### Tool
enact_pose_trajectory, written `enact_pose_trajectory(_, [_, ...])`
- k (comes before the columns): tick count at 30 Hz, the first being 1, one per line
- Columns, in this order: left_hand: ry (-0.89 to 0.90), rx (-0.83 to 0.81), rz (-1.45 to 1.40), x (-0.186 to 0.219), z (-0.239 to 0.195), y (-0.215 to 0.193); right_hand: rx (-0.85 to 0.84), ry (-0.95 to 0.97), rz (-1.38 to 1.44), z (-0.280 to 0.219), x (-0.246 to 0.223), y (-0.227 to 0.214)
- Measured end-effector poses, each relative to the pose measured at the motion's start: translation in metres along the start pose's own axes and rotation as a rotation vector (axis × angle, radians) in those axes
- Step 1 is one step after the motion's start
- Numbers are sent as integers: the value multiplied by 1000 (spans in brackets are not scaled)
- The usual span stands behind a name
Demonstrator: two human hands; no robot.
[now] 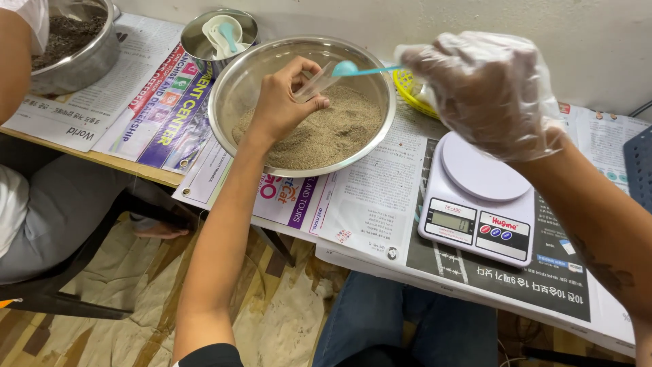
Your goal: Scooping powder into small bags, weighing them on a digital scale, and placing them in a crate
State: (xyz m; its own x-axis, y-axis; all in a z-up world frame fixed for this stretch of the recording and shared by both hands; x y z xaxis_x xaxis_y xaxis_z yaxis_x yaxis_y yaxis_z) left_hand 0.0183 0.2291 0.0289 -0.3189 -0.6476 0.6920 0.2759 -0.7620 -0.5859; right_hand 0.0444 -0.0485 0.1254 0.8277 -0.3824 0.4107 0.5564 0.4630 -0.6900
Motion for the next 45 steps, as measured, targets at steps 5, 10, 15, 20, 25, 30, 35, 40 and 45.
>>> enact_pose_trajectory(5, [58,-74,44,-3,2,8,314,-157,-1608,-15,-6,52])
enact_pose_trajectory(10, [87,-111,-7,-2,0,9,189,-296,-631,1,-37,44])
enact_pose_trajectory(15, [151,-91,2,-3,-1,8,258,-406,-748,13,-49,44])
enact_pose_trajectory(20, [108,-117,-33,-8,0,10,-17,-280,228,42,-46,45])
enact_pose_trajectory(25, [35,-146,-61,0,-1,10,-40,-179,553,39,-28,51])
enact_pose_trajectory(30, [65,-129,-39,-8,0,13,-277,108,626,52,-16,50])
enact_pose_trajectory(35, [-24,-127,-29,-16,-1,14,-429,659,1368,36,14,98])
enact_pose_trajectory(40, [-25,-148,-102,-6,0,12,-17,-90,472,41,-19,50])
enact_pose_trajectory(45, [-91,-168,-114,0,-4,10,98,-325,71,30,-32,63])
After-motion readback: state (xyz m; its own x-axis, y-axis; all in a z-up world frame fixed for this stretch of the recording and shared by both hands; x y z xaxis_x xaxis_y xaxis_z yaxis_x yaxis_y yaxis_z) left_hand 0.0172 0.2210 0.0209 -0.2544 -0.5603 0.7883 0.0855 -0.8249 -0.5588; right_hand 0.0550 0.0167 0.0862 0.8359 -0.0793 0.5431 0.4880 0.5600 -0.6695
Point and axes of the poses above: each hand's wrist, its own z-axis towards the middle knuckle, its own y-axis out of the palm, x = y × z, the point moved 4 cm from there along z, towards the middle knuckle, and after that the axes turned 7 degrees about -x, right-handed, at the moved point
